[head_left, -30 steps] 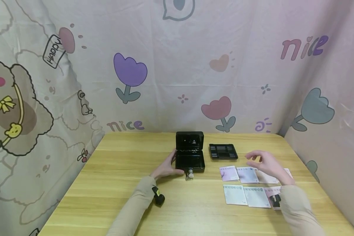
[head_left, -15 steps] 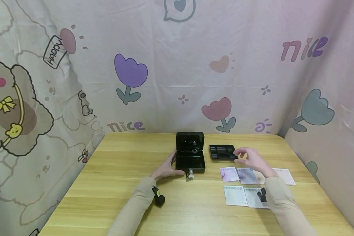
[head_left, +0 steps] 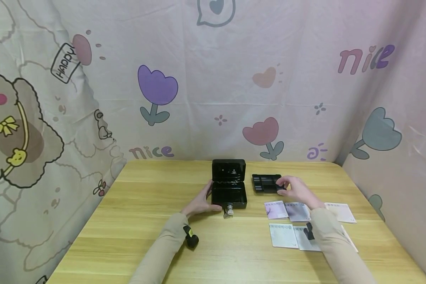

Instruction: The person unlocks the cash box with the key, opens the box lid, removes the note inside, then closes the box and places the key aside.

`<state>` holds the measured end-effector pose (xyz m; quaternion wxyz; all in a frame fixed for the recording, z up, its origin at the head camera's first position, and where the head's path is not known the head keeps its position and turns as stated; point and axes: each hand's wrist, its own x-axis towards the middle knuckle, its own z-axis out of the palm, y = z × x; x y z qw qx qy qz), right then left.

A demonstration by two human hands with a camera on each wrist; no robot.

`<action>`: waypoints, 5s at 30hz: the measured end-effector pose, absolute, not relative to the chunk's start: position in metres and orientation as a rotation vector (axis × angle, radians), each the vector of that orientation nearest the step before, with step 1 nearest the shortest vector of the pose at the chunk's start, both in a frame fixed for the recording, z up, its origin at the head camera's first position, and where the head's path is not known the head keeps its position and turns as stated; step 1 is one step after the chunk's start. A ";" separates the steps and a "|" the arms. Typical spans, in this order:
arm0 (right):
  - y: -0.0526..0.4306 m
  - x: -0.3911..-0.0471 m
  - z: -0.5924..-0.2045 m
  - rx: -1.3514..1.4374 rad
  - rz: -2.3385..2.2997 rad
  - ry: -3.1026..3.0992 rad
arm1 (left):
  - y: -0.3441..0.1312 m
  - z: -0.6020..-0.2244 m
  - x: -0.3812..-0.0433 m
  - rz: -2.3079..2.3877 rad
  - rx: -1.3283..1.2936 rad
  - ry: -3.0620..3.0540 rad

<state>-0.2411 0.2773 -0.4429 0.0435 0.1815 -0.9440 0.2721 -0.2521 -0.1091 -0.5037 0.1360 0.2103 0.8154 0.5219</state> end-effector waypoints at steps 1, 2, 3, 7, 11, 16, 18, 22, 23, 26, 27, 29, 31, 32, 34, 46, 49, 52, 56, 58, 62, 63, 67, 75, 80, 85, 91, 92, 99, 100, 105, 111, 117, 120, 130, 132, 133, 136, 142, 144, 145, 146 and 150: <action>0.277 -0.242 -0.443 0.546 0.832 -2.893 | -0.109 -0.503 -0.252 1.511 0.611 2.362; 0.276 -0.242 -0.444 0.538 0.833 -2.899 | -0.109 -0.503 -0.252 1.511 0.613 2.364; 0.275 -0.242 -0.443 0.531 0.836 -2.903 | -0.109 -0.503 -0.252 1.508 0.615 2.367; 0.270 -0.244 -0.443 0.499 0.846 -2.920 | -0.109 -0.503 -0.251 1.510 0.615 2.367; 0.267 -0.248 -0.445 0.504 0.849 -2.919 | -0.110 -0.505 -0.252 1.512 0.606 2.372; 0.264 -0.254 -0.447 0.522 0.847 -2.909 | -0.109 -0.505 -0.253 1.510 0.598 2.375; 0.263 -0.256 -0.447 0.521 0.851 -2.908 | -0.109 -0.505 -0.253 1.508 0.597 2.375; 0.261 -0.261 -0.449 0.536 0.858 -2.897 | -0.109 -0.505 -0.252 1.503 0.596 2.378; 0.260 -0.263 -0.450 0.538 0.868 -2.892 | -0.109 -0.504 -0.252 1.503 0.597 2.377; 0.259 -0.267 -0.452 0.558 0.877 -2.881 | -0.109 -0.503 -0.251 1.504 0.599 2.373; 0.259 -0.268 -0.452 0.564 0.883 -2.876 | -0.109 -0.503 -0.251 1.503 0.602 2.372; 0.258 -0.270 -0.453 0.576 0.896 -2.866 | -0.109 -0.503 -0.250 1.500 0.604 2.373; 0.257 -0.271 -0.454 0.585 0.900 -2.859 | -0.109 -0.502 -0.250 1.499 0.603 2.373; 0.257 -0.272 -0.455 0.585 0.902 -2.857 | -0.109 -0.502 -0.250 1.499 0.602 2.373; 0.257 -0.273 -0.457 0.587 0.902 -2.854 | -0.109 -0.502 -0.250 1.496 0.604 2.377; 0.256 -0.285 -0.463 0.543 0.950 -2.881 | -0.108 -0.505 -0.252 1.489 0.612 2.384; 0.255 -0.288 -0.463 0.530 0.971 -2.886 | -0.108 -0.505 -0.252 1.500 0.610 2.373; 0.254 -0.290 -0.464 0.525 0.984 -2.895 | -0.109 -0.504 -0.252 1.505 0.614 2.366; 0.252 -0.291 -0.466 0.507 0.990 -2.917 | -0.109 -0.503 -0.251 1.511 0.617 2.359; 0.251 -0.292 -0.466 0.493 0.992 -2.928 | -0.109 -0.503 -0.251 1.509 0.618 2.359; 0.250 -0.292 -0.466 0.486 0.997 -2.935 | -0.110 -0.503 -0.251 1.508 0.618 2.363; 0.250 -0.292 -0.466 0.487 0.995 -2.933 | -0.110 -0.503 -0.251 1.509 0.618 2.363; 0.249 -0.291 -0.466 0.482 0.979 -2.929 | -0.109 -0.503 -0.251 1.511 0.617 2.368; 0.247 -0.291 -0.466 0.459 0.971 -2.945 | -0.109 -0.503 -0.250 1.513 0.606 2.374; 0.246 -0.291 -0.466 0.466 0.949 -2.952 | -0.109 -0.504 -0.250 1.517 0.593 2.365; 0.246 -0.293 -0.467 0.483 0.932 -2.943 | -0.109 -0.504 -0.250 1.515 0.592 2.374; 0.246 -0.293 -0.469 0.522 0.884 -2.908 | -0.109 -0.504 -0.250 1.507 0.599 2.384; 0.246 -0.292 -0.470 0.523 0.879 -2.902 | -0.109 -0.504 -0.250 1.505 0.598 2.385; 0.245 -0.287 -0.466 0.500 0.878 -2.884 | -0.109 -0.505 -0.250 1.508 0.586 2.377; 0.245 -0.285 -0.464 0.503 0.876 -2.882 | -0.109 -0.505 -0.250 1.514 0.586 2.373; 0.241 -0.277 -0.455 0.520 0.859 -2.863 | -0.110 -0.505 -0.251 1.527 0.589 2.358; 0.233 -0.262 -0.443 0.572 0.858 -2.823 | -0.110 -0.505 -0.251 1.526 0.577 2.357; 0.221 -0.248 -0.431 0.611 0.860 -2.828 | -0.110 -0.506 -0.251 1.532 0.580 2.358; 0.214 -0.242 -0.426 0.631 0.837 -2.821 | -0.109 -0.505 -0.250 1.532 0.581 2.349; 0.186 -0.228 -0.422 0.698 0.799 -2.805 | -0.110 -0.504 -0.251 1.541 0.595 2.337; 0.179 -0.228 -0.423 0.724 0.806 -2.786 | -0.110 -0.504 -0.252 1.549 0.613 2.344; 0.175 -0.228 -0.423 0.734 0.811 -2.776 | -0.109 -0.504 -0.252 1.550 0.618 2.345; 0.165 -0.228 -0.425 0.753 0.831 -2.759 | -0.109 -0.504 -0.253 1.552 0.631 2.351; 0.146 -0.232 -0.430 0.739 0.821 -2.780 | -0.109 -0.504 -0.253 1.562 0.626 2.342; 0.139 -0.232 -0.431 0.733 0.831 -2.793 | -0.109 -0.504 -0.252 1.569 0.624 2.341; 0.136 -0.233 -0.431 0.733 0.834 -2.799 | -0.108 -0.504 -0.252 1.569 0.624 2.344; 0.133 -0.233 -0.432 0.732 0.840 -2.805 | -0.108 -0.505 -0.252 1.561 0.619 2.350; 0.121 -0.236 -0.436 0.760 0.833 -2.801 | -0.107 -0.505 -0.252 1.536 0.601 2.370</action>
